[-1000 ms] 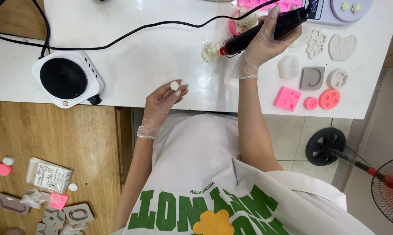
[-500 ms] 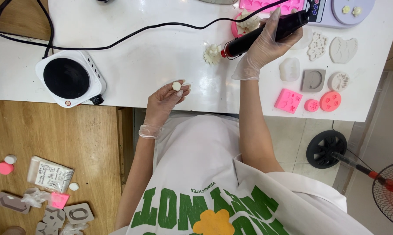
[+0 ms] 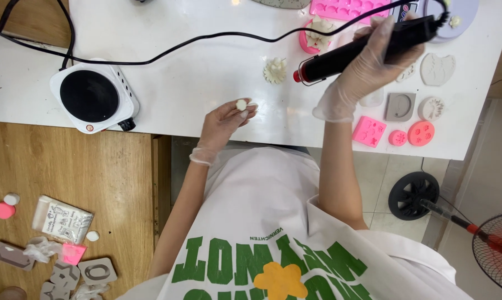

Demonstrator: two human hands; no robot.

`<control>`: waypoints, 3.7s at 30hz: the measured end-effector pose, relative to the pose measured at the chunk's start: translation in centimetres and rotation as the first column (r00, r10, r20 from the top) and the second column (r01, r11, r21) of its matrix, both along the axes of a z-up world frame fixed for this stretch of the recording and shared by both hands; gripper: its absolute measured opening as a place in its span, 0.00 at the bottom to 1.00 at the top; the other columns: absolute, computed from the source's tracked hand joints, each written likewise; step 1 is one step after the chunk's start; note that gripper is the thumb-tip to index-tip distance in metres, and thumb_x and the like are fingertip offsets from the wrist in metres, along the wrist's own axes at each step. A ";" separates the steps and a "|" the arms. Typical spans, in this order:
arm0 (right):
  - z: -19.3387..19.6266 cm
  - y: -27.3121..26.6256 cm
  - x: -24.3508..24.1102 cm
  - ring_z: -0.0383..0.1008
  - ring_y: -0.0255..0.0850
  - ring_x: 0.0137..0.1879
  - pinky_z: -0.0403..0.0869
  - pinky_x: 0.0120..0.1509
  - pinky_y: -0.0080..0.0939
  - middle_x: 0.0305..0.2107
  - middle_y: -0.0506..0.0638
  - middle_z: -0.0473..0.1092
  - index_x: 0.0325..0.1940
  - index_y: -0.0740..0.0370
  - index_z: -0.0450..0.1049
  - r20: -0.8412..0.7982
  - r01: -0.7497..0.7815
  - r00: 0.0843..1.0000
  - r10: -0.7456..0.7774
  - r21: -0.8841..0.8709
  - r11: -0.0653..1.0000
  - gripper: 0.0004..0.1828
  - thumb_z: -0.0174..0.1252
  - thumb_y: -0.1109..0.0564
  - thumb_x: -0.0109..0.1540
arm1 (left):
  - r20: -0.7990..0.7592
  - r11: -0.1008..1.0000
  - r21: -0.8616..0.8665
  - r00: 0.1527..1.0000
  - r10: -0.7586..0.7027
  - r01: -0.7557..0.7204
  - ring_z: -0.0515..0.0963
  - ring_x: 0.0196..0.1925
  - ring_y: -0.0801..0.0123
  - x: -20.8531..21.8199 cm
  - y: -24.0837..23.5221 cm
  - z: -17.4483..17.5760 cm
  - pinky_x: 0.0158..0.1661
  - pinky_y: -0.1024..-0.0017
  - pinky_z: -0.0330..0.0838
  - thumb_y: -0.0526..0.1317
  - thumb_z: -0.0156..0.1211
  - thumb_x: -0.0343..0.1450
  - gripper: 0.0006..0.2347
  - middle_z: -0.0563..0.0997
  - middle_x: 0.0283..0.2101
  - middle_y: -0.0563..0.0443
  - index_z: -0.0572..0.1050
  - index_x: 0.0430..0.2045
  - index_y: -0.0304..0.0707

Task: The person shapes white wax into flower forms on a worktable, pressing petal pieces together by hand and using a heat gun to soften the wax. They then place the finished wax flower into a small round container and reach for more wax pieces from a bowl.

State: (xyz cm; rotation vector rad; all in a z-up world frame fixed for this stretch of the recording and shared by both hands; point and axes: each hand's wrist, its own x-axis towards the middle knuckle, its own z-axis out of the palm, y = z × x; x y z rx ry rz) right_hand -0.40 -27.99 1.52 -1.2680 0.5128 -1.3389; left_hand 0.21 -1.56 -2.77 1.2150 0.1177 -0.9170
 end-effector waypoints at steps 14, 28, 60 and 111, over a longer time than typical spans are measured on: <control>6.0 4.6 -1.8 0.71 0.50 0.39 0.74 0.47 0.48 0.43 0.58 0.73 0.67 0.52 0.67 0.083 -0.344 0.933 0.349 -0.075 0.936 0.18 0.60 0.60 0.73 | -0.100 0.994 -0.112 0.995 -0.009 -0.002 0.86 0.46 0.61 0.0 -4.7 -0.8 0.52 0.74 0.81 0.28 0.61 0.70 0.12 0.85 0.42 0.39 0.74 0.46 0.24; 6.1 4.8 -2.3 0.74 0.49 0.41 0.76 0.49 0.46 0.47 0.58 0.75 0.70 0.56 0.64 0.082 -0.291 0.952 0.294 -0.045 0.956 0.25 0.64 0.58 0.71 | -0.081 0.996 -0.076 0.996 -0.044 0.038 0.86 0.47 0.62 -0.2 -4.4 0.5 0.53 0.73 0.81 0.29 0.61 0.69 0.15 0.85 0.44 0.40 0.74 0.50 0.24; 6.6 6.3 2.7 0.79 0.55 0.62 0.82 0.58 0.50 0.59 0.61 0.73 0.79 0.33 0.53 -0.292 -0.525 0.851 0.436 -0.487 0.698 0.55 0.62 0.83 0.64 | -0.058 0.993 -0.114 0.998 0.029 -0.036 0.84 0.53 0.62 -0.2 0.7 2.4 0.55 0.73 0.78 0.27 0.57 0.70 0.15 0.84 0.48 0.41 0.74 0.52 0.24; 2.4 10.1 -3.1 0.81 0.47 0.47 0.80 0.54 0.44 0.43 0.53 0.76 0.55 0.65 0.77 -0.620 -0.701 0.668 0.411 -0.342 0.625 0.33 0.82 0.54 0.49 | -0.447 0.818 -0.399 0.867 0.221 -0.415 0.74 0.65 0.58 0.0 0.8 4.9 0.65 0.57 0.66 0.45 0.55 0.78 0.18 0.77 0.61 0.41 0.71 0.62 0.40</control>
